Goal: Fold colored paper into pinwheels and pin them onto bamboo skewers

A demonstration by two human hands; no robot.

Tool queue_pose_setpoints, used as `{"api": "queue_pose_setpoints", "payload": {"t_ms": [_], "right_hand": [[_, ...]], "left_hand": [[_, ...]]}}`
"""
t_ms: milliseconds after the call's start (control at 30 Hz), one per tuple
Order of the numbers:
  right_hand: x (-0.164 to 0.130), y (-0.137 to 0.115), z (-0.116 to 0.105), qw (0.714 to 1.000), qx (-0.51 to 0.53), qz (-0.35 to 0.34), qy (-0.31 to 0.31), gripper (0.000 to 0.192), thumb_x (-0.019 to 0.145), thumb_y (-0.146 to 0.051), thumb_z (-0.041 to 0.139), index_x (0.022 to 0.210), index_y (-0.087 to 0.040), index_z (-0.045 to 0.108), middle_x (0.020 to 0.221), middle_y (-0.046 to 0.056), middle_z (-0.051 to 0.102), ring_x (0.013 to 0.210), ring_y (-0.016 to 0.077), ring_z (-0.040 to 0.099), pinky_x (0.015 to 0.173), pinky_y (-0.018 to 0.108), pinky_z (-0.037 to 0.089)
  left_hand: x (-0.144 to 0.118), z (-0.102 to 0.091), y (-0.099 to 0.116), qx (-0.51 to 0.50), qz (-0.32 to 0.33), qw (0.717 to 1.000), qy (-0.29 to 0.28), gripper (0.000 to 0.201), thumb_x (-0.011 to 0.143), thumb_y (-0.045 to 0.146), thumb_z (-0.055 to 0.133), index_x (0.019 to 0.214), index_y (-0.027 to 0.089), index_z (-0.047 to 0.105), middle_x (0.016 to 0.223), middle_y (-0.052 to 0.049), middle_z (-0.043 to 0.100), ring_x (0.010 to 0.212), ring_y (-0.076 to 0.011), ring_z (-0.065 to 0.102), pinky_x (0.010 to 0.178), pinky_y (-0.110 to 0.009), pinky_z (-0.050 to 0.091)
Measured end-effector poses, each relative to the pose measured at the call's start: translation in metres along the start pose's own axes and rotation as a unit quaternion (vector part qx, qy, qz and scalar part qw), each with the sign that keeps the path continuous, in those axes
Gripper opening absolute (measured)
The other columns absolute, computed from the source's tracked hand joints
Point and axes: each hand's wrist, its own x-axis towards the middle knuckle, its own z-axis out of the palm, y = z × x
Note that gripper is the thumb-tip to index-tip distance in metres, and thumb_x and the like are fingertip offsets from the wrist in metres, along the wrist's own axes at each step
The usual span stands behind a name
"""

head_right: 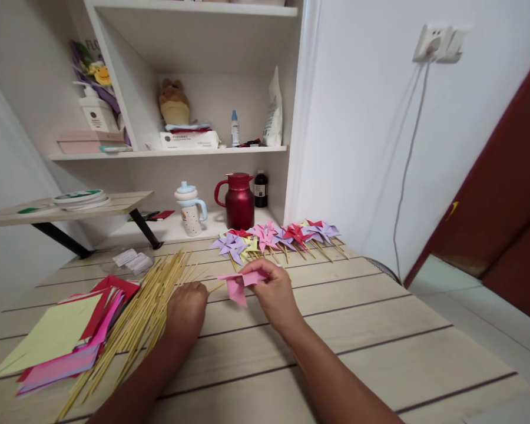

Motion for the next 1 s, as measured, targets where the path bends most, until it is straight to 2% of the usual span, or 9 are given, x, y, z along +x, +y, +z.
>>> {"api": "queue_pose_setpoints", "payload": {"t_ms": [233,333,433,533,633,700,767,833,1000], "right_hand": [[0.001,0.006,0.001,0.999,0.02,0.029,-0.034,0.01,0.068,-0.013,0.073,0.072,-0.021,0.072,0.07,-0.002,0.067,0.066,0.0148,0.059,0.062,0.026,0.046],[0.004,0.008,0.0,0.998,0.055,0.043,0.003,0.013,0.064,-0.02,0.082,0.072,-0.021,0.071,0.07,-0.002,0.066,0.067,0.015,0.058,0.062,0.026,0.046],[0.009,0.009,-0.002,0.989,0.123,0.057,0.066,0.024,0.058,-0.027,0.088,0.072,-0.02,0.069,0.07,-0.003,0.066,0.069,0.015,0.058,0.066,0.028,0.047],[0.013,0.01,-0.005,0.979,0.166,0.065,0.097,0.026,0.058,-0.029,0.089,0.074,-0.021,0.07,0.074,-0.002,0.069,0.069,0.0147,0.059,0.066,0.029,0.048],[0.016,0.009,-0.008,0.977,0.179,0.065,0.1,0.026,0.058,-0.03,0.089,0.074,-0.022,0.069,0.078,-0.001,0.071,0.07,0.0157,0.061,0.065,0.029,0.049],[0.016,0.008,-0.008,0.975,0.189,0.063,0.102,0.027,0.058,-0.03,0.089,0.075,-0.022,0.07,0.079,0.0,0.072,0.072,0.0169,0.063,0.066,0.03,0.05],[0.016,0.007,-0.008,0.973,0.199,0.062,0.102,0.028,0.057,-0.03,0.089,0.076,-0.022,0.07,0.08,0.0,0.073,0.073,0.0175,0.064,0.066,0.031,0.051],[0.015,0.005,-0.007,0.971,0.207,0.063,0.101,0.028,0.056,-0.029,0.089,0.075,-0.022,0.07,0.079,0.0,0.073,0.071,0.0172,0.064,0.065,0.03,0.051],[0.014,0.003,-0.006,0.967,0.226,0.069,0.098,0.027,0.057,-0.027,0.09,0.075,-0.021,0.071,0.073,-0.003,0.071,0.066,0.0141,0.061,0.064,0.028,0.05]], "left_hand": [[0.002,0.009,-0.012,-0.026,-0.036,0.999,0.029,0.029,0.095,0.018,0.044,0.087,0.012,0.071,0.088,-0.014,0.072,0.084,-0.027,0.068,0.072,-0.035,0.048],[0.001,0.007,-0.011,-0.036,-0.009,0.999,0.038,0.027,0.095,0.017,0.046,0.106,0.015,0.07,0.108,-0.015,0.069,0.094,-0.0264,0.066,0.08,-0.037,0.048],[-0.004,0.004,-0.008,-0.095,0.113,0.987,0.057,0.029,0.092,0.015,0.053,0.113,0.025,0.07,0.124,-0.011,0.064,0.111,-0.026,0.06,0.095,-0.041,0.044],[-0.012,-0.001,-0.002,-0.189,0.253,0.948,0.045,0.023,0.089,0.019,0.062,0.105,0.031,0.073,0.122,-0.006,0.066,0.111,-0.024,0.059,0.094,-0.04,0.044],[-0.017,-0.01,0.006,-0.181,0.358,0.916,0.016,0.024,0.089,0.021,0.063,0.109,0.033,0.07,0.127,-0.004,0.065,0.114,-0.0227,0.058,0.096,-0.04,0.04],[-0.017,-0.018,0.011,-0.132,0.413,0.901,-0.001,0.02,0.092,0.017,0.058,0.103,0.027,0.07,0.115,-0.005,0.069,0.104,-0.0204,0.061,0.093,-0.038,0.039],[-0.015,-0.024,0.014,-0.078,0.448,0.89,-0.021,0.017,0.092,0.011,0.055,0.093,0.02,0.069,0.092,-0.005,0.071,0.088,-0.0185,0.063,0.085,-0.034,0.04],[-0.013,-0.027,0.013,-0.035,0.443,0.895,-0.036,0.017,0.09,0.007,0.054,0.084,0.018,0.067,0.079,-0.004,0.068,0.078,-0.0183,0.061,0.077,-0.032,0.04],[-0.009,-0.019,0.01,-0.003,0.326,0.944,-0.046,0.019,0.085,0.002,0.054,0.077,0.015,0.066,0.077,-0.009,0.069,0.074,-0.0214,0.063,0.072,-0.035,0.039]]}}
